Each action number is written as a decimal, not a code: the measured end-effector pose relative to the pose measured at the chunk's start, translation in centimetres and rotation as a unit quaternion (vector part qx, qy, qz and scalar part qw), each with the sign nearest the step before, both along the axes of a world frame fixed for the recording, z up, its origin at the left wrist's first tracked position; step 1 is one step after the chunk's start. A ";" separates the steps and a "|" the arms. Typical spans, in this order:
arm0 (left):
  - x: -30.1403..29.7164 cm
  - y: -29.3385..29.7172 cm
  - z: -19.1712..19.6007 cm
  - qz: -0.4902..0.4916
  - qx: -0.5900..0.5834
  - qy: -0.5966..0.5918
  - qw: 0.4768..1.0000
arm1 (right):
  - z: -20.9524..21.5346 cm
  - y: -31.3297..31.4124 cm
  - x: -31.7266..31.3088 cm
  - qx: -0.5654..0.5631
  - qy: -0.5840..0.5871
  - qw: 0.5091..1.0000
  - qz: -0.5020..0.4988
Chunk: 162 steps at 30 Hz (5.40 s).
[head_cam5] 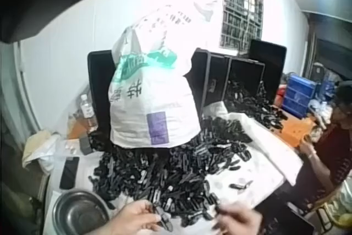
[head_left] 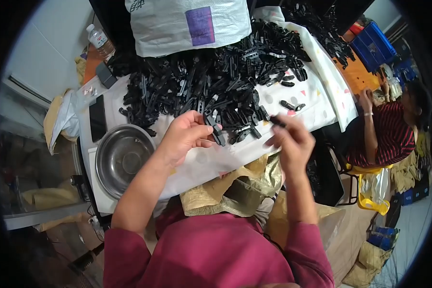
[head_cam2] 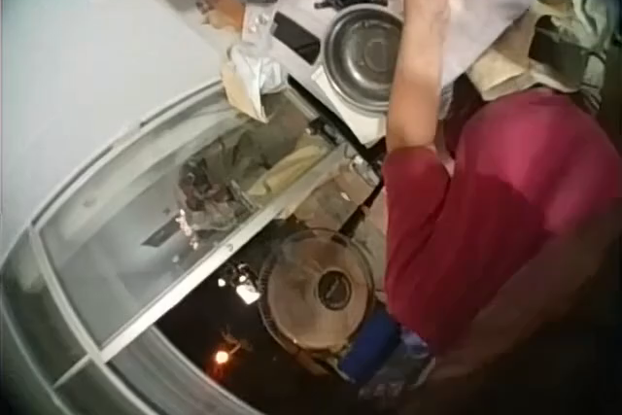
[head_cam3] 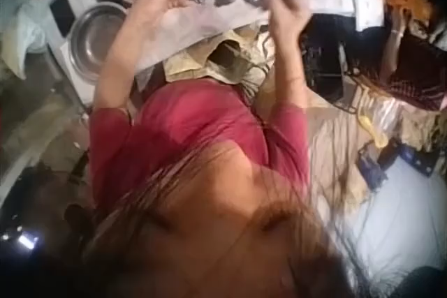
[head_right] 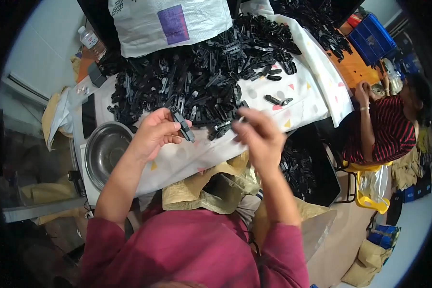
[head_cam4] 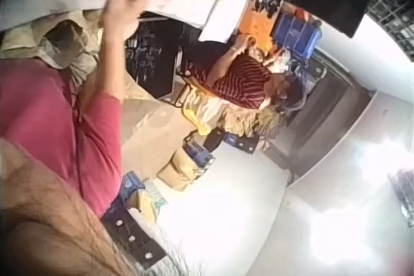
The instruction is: Assembling small black plastic components and placing the finished pieces into a metal bowl.
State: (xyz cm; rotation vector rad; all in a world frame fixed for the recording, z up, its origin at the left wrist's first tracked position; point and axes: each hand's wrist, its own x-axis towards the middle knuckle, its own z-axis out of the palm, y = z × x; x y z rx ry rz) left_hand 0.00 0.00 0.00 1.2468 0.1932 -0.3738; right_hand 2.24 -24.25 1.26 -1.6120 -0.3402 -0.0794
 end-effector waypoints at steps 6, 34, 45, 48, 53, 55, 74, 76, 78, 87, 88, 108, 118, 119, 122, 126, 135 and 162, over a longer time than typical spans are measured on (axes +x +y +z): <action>-2.3 -4.2 -0.7 0.095 -0.039 -0.053 0.993 | -1.7 1.6 -3.1 0.227 0.118 0.946 0.200; -5.2 -3.1 -0.5 0.056 0.092 -0.409 0.906 | 0.0 3.5 -6.0 -0.089 -0.062 0.986 0.128; -4.6 -2.8 -2.6 0.024 -0.123 -0.255 0.959 | -1.6 4.1 -4.6 -0.210 -0.183 0.959 0.050; -3.2 -3.2 -4.5 0.092 -0.073 -0.217 0.969 | -2.6 3.6 -3.4 -0.240 -0.115 0.961 0.077; 3.0 -1.5 -4.4 0.224 0.302 -0.122 0.919 | -5.9 0.6 1.2 -0.357 0.035 0.932 -0.055; 5.2 -3.1 -4.9 0.113 0.509 -0.284 0.805 | -7.8 0.4 2.0 -0.417 -0.053 0.906 -0.046; 4.4 -0.7 0.8 -0.061 0.092 0.013 0.994 | -2.6 3.1 1.7 0.006 0.080 0.992 0.093; 4.0 -0.7 2.0 -0.091 0.088 -0.006 0.992 | -1.0 3.0 1.5 -0.074 -0.104 0.982 0.137; 3.5 -0.9 3.2 -0.120 0.105 -0.038 0.986 | -1.0 3.2 1.1 -0.119 -0.160 0.974 0.109; 1.2 -1.3 4.1 -0.119 0.318 -0.354 0.871 | -0.3 3.7 -0.4 -0.195 -0.314 0.929 0.026; 0.9 -1.6 4.4 -0.111 0.353 -0.363 0.855 | -0.5 3.3 -0.5 -0.203 -0.315 0.927 0.025; 3.6 2.4 -2.0 0.152 0.014 0.031 0.988 | 0.0 -2.3 4.3 -0.252 -0.090 0.963 0.019; 3.1 -5.6 -8.2 -0.023 0.677 -0.432 0.595 | -7.7 1.3 2.2 -0.495 -0.149 0.855 0.039; 3.1 -5.5 -8.6 -0.024 0.678 -0.429 0.596 | -7.6 1.2 2.3 -0.495 -0.159 0.854 0.038; 2.8 -4.9 -8.3 -0.054 0.686 -0.412 0.597 | -8.0 0.3 2.7 -0.475 -0.168 0.862 0.056; 2.5 -3.8 -5.8 0.030 0.446 -0.151 0.882 | -7.9 -0.1 2.8 -0.547 -0.196 0.814 0.009; -0.4 -3.7 -2.2 0.100 0.094 -0.088 0.987 | -1.6 3.0 -1.5 0.155 0.231 0.935 0.220; -7.0 1.0 -1.4 0.131 0.107 -0.171 0.971 | -2.8 6.0 -4.5 -0.220 -0.206 0.951 0.067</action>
